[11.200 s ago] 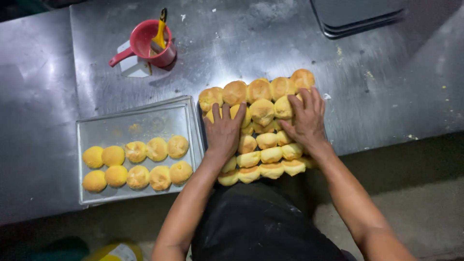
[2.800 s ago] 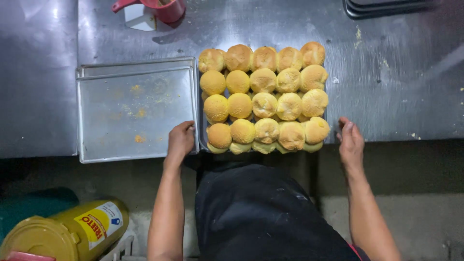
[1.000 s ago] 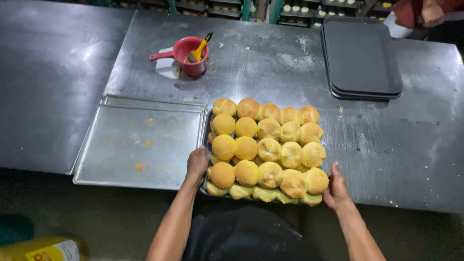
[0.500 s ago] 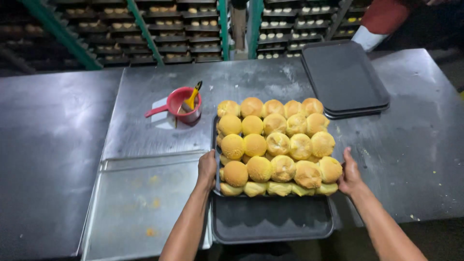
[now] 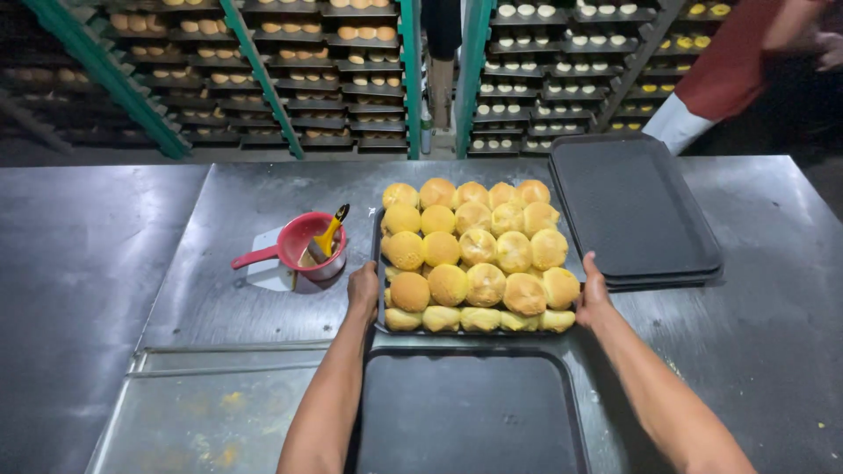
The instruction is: Sort and arrange baked bread rolls from various trays onto a single large tray at a bakery station.
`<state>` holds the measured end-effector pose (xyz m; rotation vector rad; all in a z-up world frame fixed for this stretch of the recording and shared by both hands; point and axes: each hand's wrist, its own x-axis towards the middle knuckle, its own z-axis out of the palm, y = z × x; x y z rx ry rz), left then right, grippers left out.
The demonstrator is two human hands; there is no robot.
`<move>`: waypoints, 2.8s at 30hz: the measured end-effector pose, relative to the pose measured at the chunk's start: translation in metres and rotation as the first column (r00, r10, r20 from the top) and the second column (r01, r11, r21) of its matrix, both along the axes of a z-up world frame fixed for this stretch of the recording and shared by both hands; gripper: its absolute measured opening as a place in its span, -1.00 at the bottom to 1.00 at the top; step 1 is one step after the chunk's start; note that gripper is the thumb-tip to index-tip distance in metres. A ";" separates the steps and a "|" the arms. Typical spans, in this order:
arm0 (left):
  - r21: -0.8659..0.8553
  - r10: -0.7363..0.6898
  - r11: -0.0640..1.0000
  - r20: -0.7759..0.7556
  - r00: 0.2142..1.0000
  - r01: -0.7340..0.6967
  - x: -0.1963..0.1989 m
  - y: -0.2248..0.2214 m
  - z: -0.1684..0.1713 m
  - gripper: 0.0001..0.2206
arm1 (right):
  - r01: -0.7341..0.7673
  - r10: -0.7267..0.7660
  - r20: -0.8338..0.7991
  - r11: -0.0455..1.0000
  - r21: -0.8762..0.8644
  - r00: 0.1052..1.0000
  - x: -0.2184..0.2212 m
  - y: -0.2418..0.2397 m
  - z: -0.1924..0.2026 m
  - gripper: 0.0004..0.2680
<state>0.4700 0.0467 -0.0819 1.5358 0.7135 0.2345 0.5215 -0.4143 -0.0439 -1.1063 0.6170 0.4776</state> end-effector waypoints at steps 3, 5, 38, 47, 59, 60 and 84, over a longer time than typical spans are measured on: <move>-0.186 0.096 0.978 0.004 0.995 -0.093 0.016 -0.004 0.004 -0.61 | -0.025 0.024 0.007 0.998 0.053 1.000 0.024 0.015 0.002 -0.16; -0.122 0.123 0.985 -0.019 0.992 -0.124 0.028 0.000 -0.009 -0.60 | -0.015 0.015 0.001 0.999 0.033 1.000 0.038 0.020 -0.003 -0.19; -0.166 0.404 0.900 -0.035 0.914 -0.404 -0.404 0.022 0.036 -0.75 | 0.239 0.417 0.581 0.630 -0.739 0.699 -0.131 -0.042 -0.023 -0.73; -0.294 0.542 0.784 -0.104 0.834 -0.547 -0.525 0.026 0.003 -0.72 | 0.201 0.545 0.482 0.495 -0.845 0.686 -0.244 0.073 0.039 -0.74; -0.550 0.651 0.617 -0.047 0.758 -0.564 -0.595 0.101 -0.066 -0.50 | 0.006 0.798 0.483 0.519 -0.855 -0.361 -0.407 0.331 0.050 -0.71; -0.639 0.646 0.543 -0.096 0.757 -0.545 -0.587 0.111 -0.075 -0.43 | -0.029 0.793 0.445 0.478 -0.878 -0.415 -0.421 0.340 0.051 -0.70; -0.610 -0.213 0.785 -0.095 0.972 0.112 -0.511 -0.034 -0.061 -0.66 | 0.174 0.581 0.040 -0.176 -0.969 0.813 -0.304 0.014 -0.023 -0.52</move>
